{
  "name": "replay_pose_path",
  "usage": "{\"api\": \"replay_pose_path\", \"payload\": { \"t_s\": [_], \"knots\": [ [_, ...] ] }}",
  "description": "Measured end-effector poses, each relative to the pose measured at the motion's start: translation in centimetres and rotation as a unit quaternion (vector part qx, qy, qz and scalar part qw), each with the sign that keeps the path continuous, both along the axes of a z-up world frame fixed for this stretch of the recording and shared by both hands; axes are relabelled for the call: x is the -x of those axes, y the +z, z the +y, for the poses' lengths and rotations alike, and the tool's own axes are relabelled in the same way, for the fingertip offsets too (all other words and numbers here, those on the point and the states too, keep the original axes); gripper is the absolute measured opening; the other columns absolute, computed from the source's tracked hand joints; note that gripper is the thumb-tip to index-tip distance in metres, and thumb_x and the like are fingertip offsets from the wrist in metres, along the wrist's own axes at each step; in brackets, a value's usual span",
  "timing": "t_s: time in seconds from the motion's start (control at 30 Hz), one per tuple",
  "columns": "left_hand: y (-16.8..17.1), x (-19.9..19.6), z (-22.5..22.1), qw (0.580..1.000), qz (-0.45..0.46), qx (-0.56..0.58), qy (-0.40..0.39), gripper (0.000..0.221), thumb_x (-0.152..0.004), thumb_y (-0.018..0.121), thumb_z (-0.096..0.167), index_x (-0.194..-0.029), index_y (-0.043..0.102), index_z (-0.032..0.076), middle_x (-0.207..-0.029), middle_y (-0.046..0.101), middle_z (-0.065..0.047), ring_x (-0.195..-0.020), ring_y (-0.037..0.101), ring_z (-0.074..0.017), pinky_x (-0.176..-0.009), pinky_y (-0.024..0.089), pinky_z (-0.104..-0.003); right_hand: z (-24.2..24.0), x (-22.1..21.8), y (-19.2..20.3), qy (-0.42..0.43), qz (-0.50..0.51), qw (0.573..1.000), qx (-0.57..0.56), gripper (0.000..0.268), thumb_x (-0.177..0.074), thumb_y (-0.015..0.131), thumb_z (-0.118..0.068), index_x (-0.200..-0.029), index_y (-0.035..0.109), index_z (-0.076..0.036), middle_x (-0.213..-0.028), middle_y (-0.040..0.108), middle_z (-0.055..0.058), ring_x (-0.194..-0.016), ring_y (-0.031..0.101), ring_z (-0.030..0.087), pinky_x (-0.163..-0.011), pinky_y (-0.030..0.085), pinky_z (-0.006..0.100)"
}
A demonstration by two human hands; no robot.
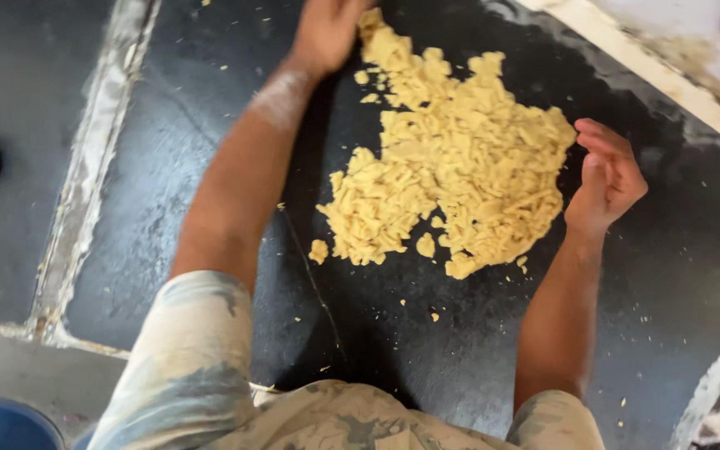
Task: The person gathers scraps of yellow dough on a dark surface and kneads them together by hand into a smooth log.
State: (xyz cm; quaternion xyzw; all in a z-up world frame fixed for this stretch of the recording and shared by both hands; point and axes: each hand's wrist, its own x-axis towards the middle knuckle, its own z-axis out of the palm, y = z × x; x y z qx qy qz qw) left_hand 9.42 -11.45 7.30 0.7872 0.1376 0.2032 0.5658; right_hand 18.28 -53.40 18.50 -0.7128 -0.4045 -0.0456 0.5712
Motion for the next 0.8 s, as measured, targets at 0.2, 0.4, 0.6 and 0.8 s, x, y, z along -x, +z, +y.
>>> {"api": "replay_pose_path", "payload": {
  "t_s": [0.2, 0.4, 0.6, 0.8],
  "knots": [
    [-0.4, -0.5, -15.4, 0.965, -0.143, -0.058, -0.213, 0.054, -0.11, 0.058, 0.033, -0.151, 0.047, 0.001, -0.162, 0.042, -0.021, -0.155, 0.034, -0.0358, -0.128, 0.03, -0.045, -7.2, -1.8, -5.1, -0.292, 0.12, 0.946, 0.075, 0.044, -0.106, 0.047, -0.033, -0.125, 0.074, -0.004, -0.128, 0.073, 0.012, -0.12, 0.067, 0.023, -0.101, 0.051, 0.038],
    [1.5, 0.4, -18.0, 0.969, -0.031, -0.102, -0.223, 0.07, -0.109, 0.048, 0.04, -0.164, 0.027, 0.002, -0.173, 0.018, -0.022, -0.163, 0.013, -0.0359, -0.134, 0.015, -0.044, 0.8, 0.0, -6.6, -0.052, 0.132, 0.965, 0.221, 0.047, -0.107, 0.04, -0.022, -0.146, 0.061, -0.003, -0.162, 0.047, 0.015, -0.156, 0.03, 0.029, -0.127, 0.027, 0.04],
    [5.4, 3.5, -14.1, 0.962, 0.101, 0.022, -0.253, 0.063, -0.106, 0.042, 0.042, -0.159, 0.036, 0.008, -0.166, 0.03, -0.02, -0.155, 0.02, -0.0359, -0.122, 0.017, -0.048, -2.4, -0.2, -6.2, -0.015, 0.165, 0.98, 0.111, 0.041, -0.114, 0.046, -0.02, -0.148, 0.057, -0.001, -0.159, 0.052, 0.015, -0.152, 0.044, 0.027, -0.129, 0.032, 0.038],
    [4.2, 14.3, -13.8, 0.989, 0.042, -0.114, -0.086, 0.053, -0.104, 0.053, 0.03, -0.154, 0.051, 0.011, -0.153, 0.058, -0.017, -0.153, 0.039, -0.0341, -0.128, 0.025, -0.049, -5.8, 7.7, -12.0, -0.268, 0.17, 0.948, -0.03, 0.037, -0.11, 0.056, -0.019, -0.138, 0.062, 0.004, -0.141, 0.062, 0.019, -0.13, 0.061, 0.028, -0.113, 0.049, 0.038]
  ]
}}
